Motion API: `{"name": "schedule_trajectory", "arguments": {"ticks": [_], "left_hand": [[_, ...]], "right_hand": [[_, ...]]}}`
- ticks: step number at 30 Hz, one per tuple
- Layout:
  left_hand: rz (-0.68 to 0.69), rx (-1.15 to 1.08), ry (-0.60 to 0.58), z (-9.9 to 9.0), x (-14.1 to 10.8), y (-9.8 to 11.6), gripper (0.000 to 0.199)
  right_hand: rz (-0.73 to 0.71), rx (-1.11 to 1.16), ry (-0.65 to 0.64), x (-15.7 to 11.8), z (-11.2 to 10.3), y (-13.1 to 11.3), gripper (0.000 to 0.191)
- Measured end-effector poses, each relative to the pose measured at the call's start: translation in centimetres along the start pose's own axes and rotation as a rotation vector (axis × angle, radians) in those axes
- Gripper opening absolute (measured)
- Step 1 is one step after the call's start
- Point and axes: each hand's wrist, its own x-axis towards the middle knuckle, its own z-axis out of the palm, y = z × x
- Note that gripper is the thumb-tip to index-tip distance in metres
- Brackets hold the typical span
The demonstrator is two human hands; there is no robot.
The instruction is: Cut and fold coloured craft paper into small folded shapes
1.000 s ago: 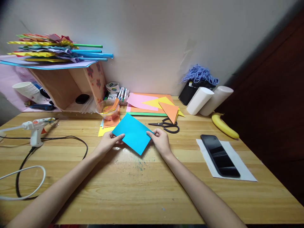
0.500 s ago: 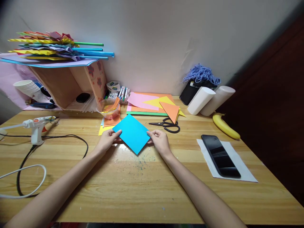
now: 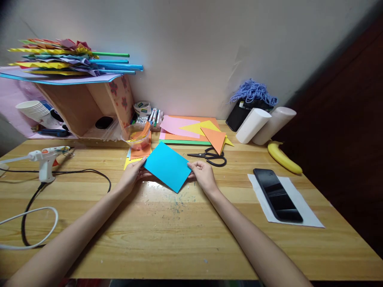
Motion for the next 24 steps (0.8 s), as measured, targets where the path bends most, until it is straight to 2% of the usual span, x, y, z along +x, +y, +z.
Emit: {"name": "schedule_trajectory", "arguments": {"ticks": [8, 24], "left_hand": [[-0.071, -0.203, -0.083, -0.17, -0.14, 0.68, 0.014], [-0.153, -0.354, -0.15, -0.42, -0.14, 0.73, 0.014]], "right_hand": [[-0.041, 0.018, -0.02, 0.55, -0.38, 0.19, 0.032], [-0.025, -0.004, -0.015, 0.5, -0.37, -0.01, 0.035]]}}
